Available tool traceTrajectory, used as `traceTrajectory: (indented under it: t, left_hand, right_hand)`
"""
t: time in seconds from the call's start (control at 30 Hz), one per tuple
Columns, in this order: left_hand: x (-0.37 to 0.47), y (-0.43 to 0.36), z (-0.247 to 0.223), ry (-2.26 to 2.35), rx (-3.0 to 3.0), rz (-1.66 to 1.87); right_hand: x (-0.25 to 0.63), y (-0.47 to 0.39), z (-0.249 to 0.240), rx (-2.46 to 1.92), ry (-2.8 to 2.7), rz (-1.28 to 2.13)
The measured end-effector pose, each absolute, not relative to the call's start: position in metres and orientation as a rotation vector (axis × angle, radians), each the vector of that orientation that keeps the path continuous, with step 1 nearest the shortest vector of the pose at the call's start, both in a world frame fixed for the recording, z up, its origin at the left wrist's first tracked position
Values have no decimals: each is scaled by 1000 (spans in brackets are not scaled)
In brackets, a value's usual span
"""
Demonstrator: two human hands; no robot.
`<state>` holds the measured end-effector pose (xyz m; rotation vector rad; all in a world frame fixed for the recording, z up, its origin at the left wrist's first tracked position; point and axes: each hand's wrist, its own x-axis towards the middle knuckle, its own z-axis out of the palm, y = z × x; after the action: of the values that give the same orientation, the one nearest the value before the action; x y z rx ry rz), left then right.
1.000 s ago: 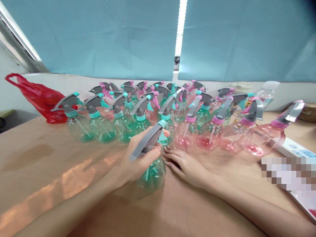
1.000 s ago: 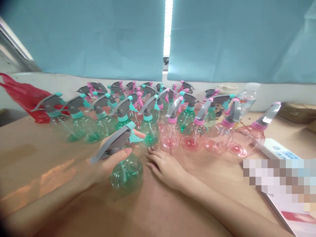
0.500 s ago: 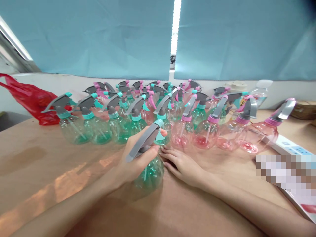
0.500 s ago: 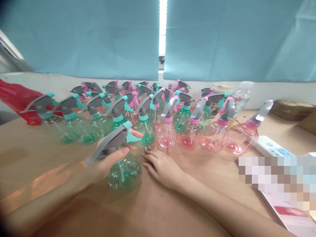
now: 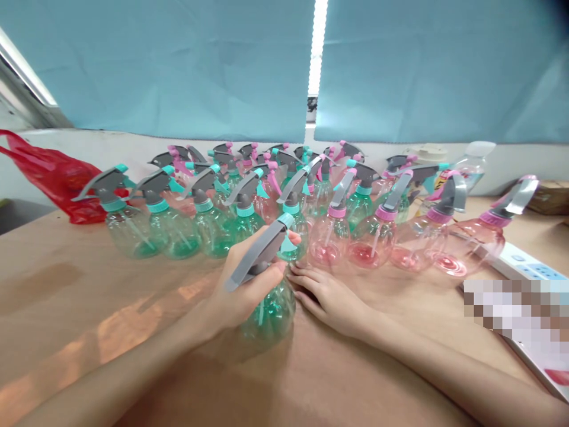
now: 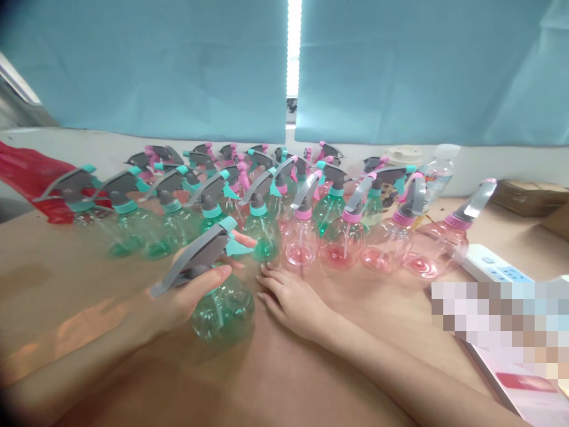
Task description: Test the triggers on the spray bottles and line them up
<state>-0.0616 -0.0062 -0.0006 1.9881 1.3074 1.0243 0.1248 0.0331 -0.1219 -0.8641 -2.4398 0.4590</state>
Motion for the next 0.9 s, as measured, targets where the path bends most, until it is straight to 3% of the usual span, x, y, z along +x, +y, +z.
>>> traceTrajectory:
  t: [0.9]
  left_hand:
    - [-63,-6,1,1357,1993,973]
  right_hand:
    - [124,32,-120,-876,-2443,410]
